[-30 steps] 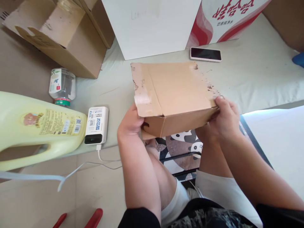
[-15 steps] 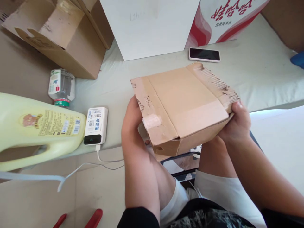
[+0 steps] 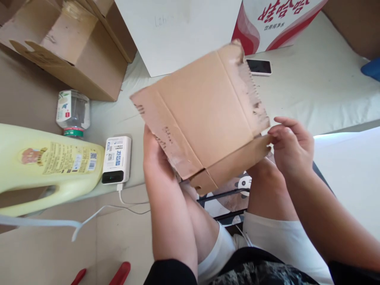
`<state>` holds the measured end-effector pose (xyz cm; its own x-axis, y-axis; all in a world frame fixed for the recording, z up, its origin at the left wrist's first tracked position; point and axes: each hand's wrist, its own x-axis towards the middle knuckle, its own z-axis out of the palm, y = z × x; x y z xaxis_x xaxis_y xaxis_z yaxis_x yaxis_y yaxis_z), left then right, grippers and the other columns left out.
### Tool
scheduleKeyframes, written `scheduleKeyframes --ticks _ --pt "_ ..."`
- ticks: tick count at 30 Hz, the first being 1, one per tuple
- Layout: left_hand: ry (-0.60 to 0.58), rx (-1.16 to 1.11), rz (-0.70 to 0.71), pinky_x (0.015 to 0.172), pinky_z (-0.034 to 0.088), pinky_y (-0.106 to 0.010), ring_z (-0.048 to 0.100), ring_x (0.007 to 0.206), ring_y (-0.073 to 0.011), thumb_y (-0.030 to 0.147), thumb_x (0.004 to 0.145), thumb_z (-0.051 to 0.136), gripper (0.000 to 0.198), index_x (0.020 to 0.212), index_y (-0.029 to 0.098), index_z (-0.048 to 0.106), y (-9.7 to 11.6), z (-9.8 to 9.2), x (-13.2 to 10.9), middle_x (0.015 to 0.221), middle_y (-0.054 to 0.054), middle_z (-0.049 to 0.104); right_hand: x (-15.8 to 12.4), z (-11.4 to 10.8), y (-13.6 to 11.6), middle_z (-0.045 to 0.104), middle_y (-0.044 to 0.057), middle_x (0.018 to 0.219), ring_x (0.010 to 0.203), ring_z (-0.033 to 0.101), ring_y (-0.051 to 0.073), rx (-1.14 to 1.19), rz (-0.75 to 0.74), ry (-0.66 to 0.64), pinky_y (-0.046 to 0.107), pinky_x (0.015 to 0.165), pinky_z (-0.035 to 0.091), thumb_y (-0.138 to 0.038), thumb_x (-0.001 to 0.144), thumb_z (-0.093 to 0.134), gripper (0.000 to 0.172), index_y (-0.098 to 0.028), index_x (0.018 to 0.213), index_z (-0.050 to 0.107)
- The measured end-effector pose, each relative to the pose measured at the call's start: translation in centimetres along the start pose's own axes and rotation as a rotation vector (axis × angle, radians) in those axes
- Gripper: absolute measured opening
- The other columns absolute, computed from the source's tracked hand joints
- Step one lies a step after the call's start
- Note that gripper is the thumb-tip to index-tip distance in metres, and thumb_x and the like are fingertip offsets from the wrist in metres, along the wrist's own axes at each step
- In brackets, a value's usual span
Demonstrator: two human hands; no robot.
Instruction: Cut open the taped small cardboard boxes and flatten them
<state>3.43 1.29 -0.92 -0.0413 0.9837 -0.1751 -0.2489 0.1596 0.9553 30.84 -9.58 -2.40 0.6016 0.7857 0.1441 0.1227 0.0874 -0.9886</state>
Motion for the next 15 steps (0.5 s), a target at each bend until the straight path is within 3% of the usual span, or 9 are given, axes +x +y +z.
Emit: scheduleKeyframes --ticks 3,5,7,9,11,13,15 --pt "-0.042 -0.242 -0.012 0.101 0.056 -0.046 0.071 0.101 -0.0253 0.062 0.09 0.056 0.04 0.102 0.027 0.072 0.7 -0.2 -0.3 0.103 -0.003 0.079 0.2 -0.8 1.0 0.068 0.002 0.112 0.106 0.066 0.019 -0.029 -0.044 0.025 0.043 0.105 0.049 -0.035 0.083 0.071 0.034 -0.029 0.116 0.068" --pt "-0.063 -0.23 0.036 0.104 0.055 -0.046 0.072 0.103 -0.0255 0.063 0.09 0.055 0.041 0.106 0.029 0.072 0.9 -0.3 -0.1 0.095 -0.004 0.079 0.1 -1.0 1.4 0.067 0.0 0.118 0.108 0.066 0.018 0.016 -0.003 0.039 0.041 0.103 0.051 -0.036 0.079 0.075 0.04 -0.035 0.118 0.066" --pt "-0.064 -0.161 0.065 0.105 0.055 -0.046 0.072 0.11 -0.027 0.069 0.09 0.051 0.048 0.109 0.031 0.071 1.1 -0.3 0.0 0.094 -0.005 0.079 -0.2 -1.0 1.4 0.068 -0.001 0.097 0.081 0.066 0.018 0.09 0.109 -0.037 0.038 0.077 0.057 -0.048 0.076 0.078 0.034 -0.035 0.106 0.068" --pt "-0.05 -0.095 0.061 0.104 0.056 -0.046 0.07 0.118 -0.0285 0.074 0.088 0.047 0.054 0.11 0.031 0.072 1.1 -0.1 0.2 0.098 -0.007 0.079 -0.8 -0.8 1.0 0.062 -0.002 0.068 0.053 0.055 0.016 0.144 0.256 -0.23 0.034 0.05 0.047 -0.062 0.072 0.077 0.037 -0.029 0.085 0.067" --pt "-0.024 -0.075 0.063 0.104 0.056 -0.046 0.067 0.125 -0.0293 0.074 0.089 0.044 0.057 0.11 0.029 0.072 1.2 0.2 0.3 0.103 -0.008 0.079 -1.4 -0.6 0.6 0.048 -0.004 0.048 0.039 0.043 0.014 0.152 0.366 -0.422 0.031 0.04 0.036 -0.068 0.074 0.074 0.046 -0.025 0.068 0.059" --pt "-0.02 -0.099 0.098 0.105 0.056 -0.045 0.063 0.132 -0.0295 0.072 0.091 0.041 0.058 0.11 0.027 0.072 1.3 0.5 0.2 0.11 -0.009 0.078 -1.7 -0.3 0.4 0.038 -0.007 0.038 0.033 0.035 0.011 0.159 0.385 -0.448 0.028 0.037 0.031 -0.066 0.076 0.074 0.05 -0.024 0.061 0.051" --pt "-0.043 -0.136 0.132 0.107 0.055 -0.045 0.058 0.139 -0.0296 0.069 0.09 0.044 0.056 0.111 0.025 0.072 1.3 1.0 0.2 0.12 -0.01 0.076 -1.7 -0.3 0.4 0.033 -0.008 0.035 0.031 0.032 0.01 0.164 0.378 -0.346 0.027 0.035 0.028 -0.063 0.077 0.074 0.049 -0.025 0.06 0.049"
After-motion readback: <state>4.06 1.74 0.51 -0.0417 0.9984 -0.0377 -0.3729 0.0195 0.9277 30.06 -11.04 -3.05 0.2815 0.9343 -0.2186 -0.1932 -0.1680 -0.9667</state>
